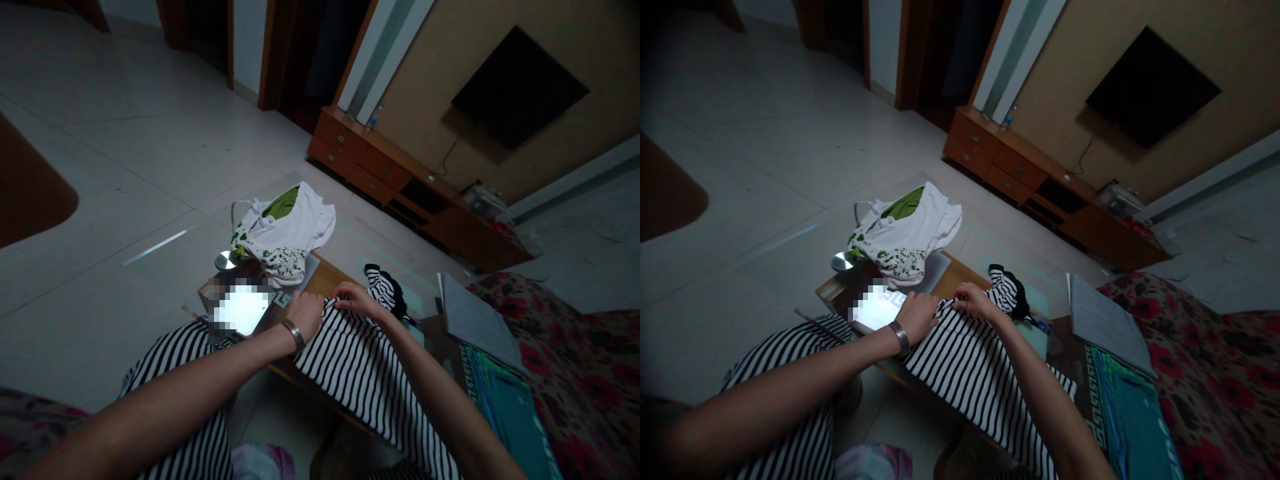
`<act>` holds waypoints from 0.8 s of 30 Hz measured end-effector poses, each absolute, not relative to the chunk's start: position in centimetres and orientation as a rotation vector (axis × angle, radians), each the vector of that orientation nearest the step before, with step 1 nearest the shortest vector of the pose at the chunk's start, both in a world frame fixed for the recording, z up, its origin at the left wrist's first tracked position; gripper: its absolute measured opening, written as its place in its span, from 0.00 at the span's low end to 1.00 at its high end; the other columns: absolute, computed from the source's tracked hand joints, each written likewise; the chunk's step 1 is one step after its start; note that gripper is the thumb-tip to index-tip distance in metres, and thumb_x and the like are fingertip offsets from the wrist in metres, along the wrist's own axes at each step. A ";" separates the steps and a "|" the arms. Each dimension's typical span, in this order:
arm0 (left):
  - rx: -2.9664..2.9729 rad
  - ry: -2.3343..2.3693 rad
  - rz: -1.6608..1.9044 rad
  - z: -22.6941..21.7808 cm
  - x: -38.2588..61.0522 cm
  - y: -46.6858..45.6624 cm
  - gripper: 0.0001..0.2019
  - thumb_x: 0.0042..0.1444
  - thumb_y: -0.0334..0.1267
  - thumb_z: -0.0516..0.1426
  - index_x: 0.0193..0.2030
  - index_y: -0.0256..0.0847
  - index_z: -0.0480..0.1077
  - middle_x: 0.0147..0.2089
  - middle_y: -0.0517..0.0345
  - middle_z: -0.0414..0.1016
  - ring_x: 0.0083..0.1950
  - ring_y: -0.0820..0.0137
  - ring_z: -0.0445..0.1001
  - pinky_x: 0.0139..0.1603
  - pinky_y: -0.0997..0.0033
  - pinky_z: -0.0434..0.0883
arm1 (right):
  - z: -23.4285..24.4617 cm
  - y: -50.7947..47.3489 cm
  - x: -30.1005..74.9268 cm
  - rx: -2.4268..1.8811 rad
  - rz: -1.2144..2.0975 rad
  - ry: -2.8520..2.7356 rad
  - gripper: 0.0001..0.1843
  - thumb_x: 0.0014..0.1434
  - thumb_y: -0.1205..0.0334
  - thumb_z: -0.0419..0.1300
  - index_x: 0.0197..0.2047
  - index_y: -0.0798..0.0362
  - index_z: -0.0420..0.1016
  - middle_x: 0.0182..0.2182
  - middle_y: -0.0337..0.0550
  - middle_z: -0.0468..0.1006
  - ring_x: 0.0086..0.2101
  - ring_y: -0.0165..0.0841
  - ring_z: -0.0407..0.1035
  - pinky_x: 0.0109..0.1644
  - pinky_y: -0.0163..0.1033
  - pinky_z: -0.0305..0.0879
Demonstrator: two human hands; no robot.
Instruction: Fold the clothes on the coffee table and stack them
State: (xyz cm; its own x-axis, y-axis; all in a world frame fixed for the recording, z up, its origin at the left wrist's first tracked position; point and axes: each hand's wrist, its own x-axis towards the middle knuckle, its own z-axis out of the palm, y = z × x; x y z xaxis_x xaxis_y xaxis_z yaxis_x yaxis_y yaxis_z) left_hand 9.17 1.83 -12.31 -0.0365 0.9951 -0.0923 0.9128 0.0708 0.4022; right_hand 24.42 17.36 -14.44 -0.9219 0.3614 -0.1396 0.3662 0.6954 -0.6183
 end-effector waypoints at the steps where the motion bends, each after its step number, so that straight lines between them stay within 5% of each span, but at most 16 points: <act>1: 1.889 1.981 0.321 -12.3 9.0 1.9 0.08 0.57 0.36 0.54 0.41 0.36 0.70 0.42 0.47 0.75 0.46 0.56 0.71 0.48 0.56 0.63 | -14.5 17.4 24.3 0.639 -1.044 2.882 0.06 0.55 0.62 0.63 0.37 0.53 0.76 0.36 0.43 0.76 0.40 0.34 0.67 0.47 0.39 0.61; 8: 1.685 1.976 0.336 -11.7 7.9 1.7 0.10 0.59 0.37 0.50 0.45 0.37 0.66 0.41 0.48 0.76 0.42 0.60 0.75 0.37 0.67 0.67 | -15.5 17.4 24.2 0.857 -0.961 2.846 0.07 0.56 0.60 0.63 0.33 0.55 0.76 0.30 0.40 0.75 0.34 0.31 0.67 0.39 0.34 0.58; 14: 1.693 2.007 0.101 -11.5 7.5 1.4 0.12 0.60 0.33 0.49 0.49 0.34 0.63 0.42 0.41 0.76 0.47 0.57 0.76 0.44 0.62 0.69 | -16.2 17.0 24.0 0.987 -0.808 2.899 0.09 0.54 0.57 0.65 0.31 0.55 0.75 0.30 0.40 0.75 0.35 0.32 0.66 0.40 0.35 0.57; 24: 1.740 1.976 0.090 -12.1 7.6 1.7 0.13 0.59 0.38 0.49 0.47 0.35 0.68 0.41 0.41 0.76 0.46 0.56 0.76 0.44 0.60 0.71 | -16.1 16.8 24.4 0.789 -1.320 2.972 0.09 0.57 0.55 0.61 0.32 0.53 0.76 0.32 0.41 0.75 0.36 0.32 0.68 0.43 0.37 0.61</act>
